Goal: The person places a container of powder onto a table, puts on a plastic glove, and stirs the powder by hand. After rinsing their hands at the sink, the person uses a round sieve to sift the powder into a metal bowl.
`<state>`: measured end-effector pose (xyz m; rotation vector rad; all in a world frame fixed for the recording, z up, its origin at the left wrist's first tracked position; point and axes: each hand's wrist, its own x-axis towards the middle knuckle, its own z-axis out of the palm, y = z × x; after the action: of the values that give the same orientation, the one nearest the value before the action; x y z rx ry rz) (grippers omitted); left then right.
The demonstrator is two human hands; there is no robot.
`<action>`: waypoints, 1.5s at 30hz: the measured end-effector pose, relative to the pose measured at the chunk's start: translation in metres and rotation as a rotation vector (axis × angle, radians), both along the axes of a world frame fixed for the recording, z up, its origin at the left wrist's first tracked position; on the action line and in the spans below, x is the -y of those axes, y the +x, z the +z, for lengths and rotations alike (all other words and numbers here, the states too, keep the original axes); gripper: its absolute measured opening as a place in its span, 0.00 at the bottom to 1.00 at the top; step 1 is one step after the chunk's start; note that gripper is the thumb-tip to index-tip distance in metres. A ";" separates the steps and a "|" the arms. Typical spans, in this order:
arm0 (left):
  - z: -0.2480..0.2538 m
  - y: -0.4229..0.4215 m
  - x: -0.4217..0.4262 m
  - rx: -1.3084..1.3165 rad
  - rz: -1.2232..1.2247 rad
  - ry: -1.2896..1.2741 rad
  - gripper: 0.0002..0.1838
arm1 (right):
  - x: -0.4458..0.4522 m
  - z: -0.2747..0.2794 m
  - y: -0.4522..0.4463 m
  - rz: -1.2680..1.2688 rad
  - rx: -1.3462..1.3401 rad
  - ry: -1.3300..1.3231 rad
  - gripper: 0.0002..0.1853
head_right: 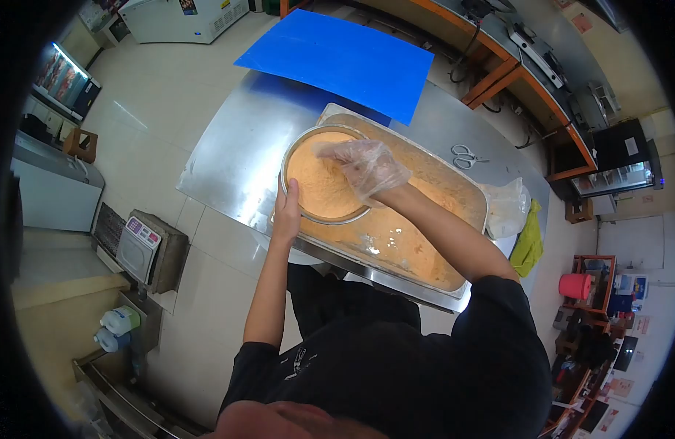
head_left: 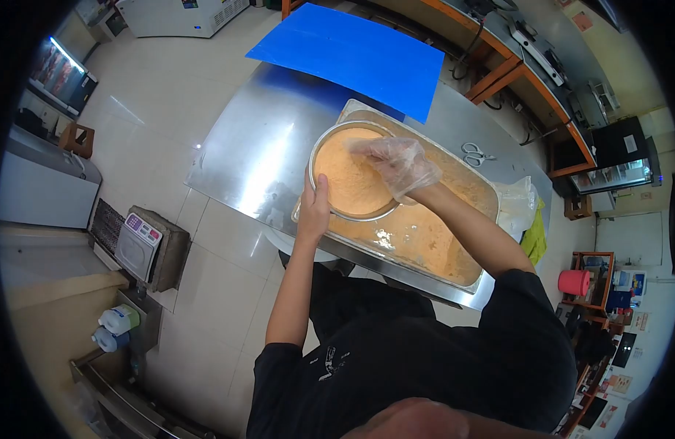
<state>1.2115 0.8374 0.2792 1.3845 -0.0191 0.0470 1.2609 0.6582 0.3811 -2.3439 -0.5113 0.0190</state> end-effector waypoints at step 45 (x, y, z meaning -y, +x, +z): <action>-0.004 0.003 -0.004 0.046 -0.028 0.023 0.27 | 0.092 -0.160 -0.092 0.120 -0.677 -0.183 0.18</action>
<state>1.2140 0.8413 0.2750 1.4059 -0.0776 0.0548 1.1686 0.5661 0.2214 -2.2868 -0.3111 0.9124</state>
